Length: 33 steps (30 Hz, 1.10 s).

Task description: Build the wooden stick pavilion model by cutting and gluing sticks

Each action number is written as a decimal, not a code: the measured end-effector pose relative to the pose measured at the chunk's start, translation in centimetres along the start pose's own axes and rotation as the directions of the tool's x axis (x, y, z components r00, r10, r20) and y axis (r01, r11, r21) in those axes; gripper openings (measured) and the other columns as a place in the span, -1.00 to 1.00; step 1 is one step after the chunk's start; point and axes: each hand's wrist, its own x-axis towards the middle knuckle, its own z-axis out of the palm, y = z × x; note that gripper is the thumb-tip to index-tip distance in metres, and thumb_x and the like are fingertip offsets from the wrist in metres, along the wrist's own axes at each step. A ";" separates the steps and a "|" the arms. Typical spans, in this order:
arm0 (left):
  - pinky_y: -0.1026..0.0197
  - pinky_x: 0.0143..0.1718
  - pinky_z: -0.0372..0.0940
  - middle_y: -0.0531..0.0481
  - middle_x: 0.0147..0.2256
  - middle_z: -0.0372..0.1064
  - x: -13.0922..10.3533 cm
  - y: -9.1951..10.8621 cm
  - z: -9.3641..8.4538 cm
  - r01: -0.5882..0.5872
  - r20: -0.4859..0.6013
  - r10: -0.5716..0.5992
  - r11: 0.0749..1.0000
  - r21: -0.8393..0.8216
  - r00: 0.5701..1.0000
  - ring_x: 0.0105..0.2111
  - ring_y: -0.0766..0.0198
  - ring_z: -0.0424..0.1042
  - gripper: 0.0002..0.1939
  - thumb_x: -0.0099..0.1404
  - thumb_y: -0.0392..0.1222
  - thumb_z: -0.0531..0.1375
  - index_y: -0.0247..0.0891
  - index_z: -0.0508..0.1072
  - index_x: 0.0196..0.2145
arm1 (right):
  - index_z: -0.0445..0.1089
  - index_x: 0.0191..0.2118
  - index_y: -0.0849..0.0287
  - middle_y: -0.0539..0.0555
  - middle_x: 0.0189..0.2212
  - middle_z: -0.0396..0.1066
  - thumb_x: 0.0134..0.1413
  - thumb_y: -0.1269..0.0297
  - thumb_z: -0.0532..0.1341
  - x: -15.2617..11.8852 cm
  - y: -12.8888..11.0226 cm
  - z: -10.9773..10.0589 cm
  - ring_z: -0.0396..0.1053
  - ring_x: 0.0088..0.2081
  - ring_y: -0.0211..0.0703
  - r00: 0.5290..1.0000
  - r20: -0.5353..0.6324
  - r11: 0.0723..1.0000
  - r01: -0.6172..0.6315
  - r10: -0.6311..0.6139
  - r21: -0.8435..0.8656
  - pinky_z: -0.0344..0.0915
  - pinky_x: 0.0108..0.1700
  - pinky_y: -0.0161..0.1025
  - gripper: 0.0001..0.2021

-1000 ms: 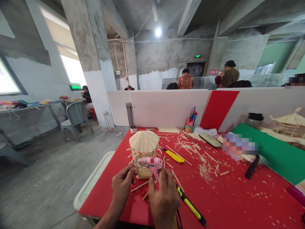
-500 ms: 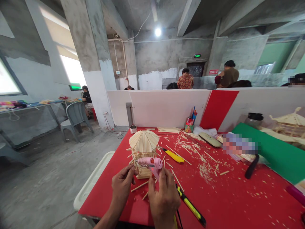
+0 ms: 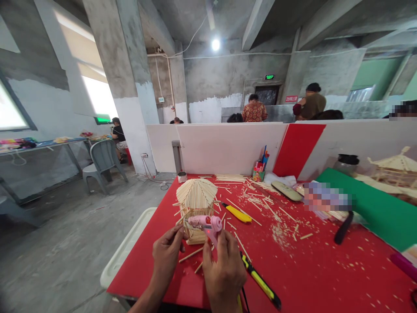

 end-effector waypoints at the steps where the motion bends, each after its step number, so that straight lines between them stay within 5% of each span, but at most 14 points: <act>1: 0.34 -0.71 0.20 0.02 -0.64 0.44 0.0 0.0 0.0 -0.001 -0.002 0.001 1.000 0.003 1.000 -0.75 0.36 0.24 -0.73 -0.01 -0.02 0.27 -0.29 0.61 -0.48 | 0.37 -0.10 0.29 0.22 -0.23 0.46 0.23 0.12 0.10 0.0 0.0 0.0 0.43 -0.25 -0.09 1.000 0.005 1.000 -0.002 0.002 0.002 0.29 -0.29 -0.27 -0.68; 33: 0.35 -0.69 0.20 0.03 -0.64 0.43 0.1 -0.4 0.0 0.012 0.014 -0.012 1.000 0.004 1.000 -0.74 0.37 0.25 -0.69 0.00 -0.01 0.27 -0.33 0.61 -0.43 | 0.37 -0.10 0.29 0.21 -0.24 0.46 0.23 0.12 0.10 -0.1 0.2 0.1 0.44 -0.25 -0.11 1.000 0.013 1.000 -0.007 0.007 -0.021 0.30 -0.29 -0.28 -0.68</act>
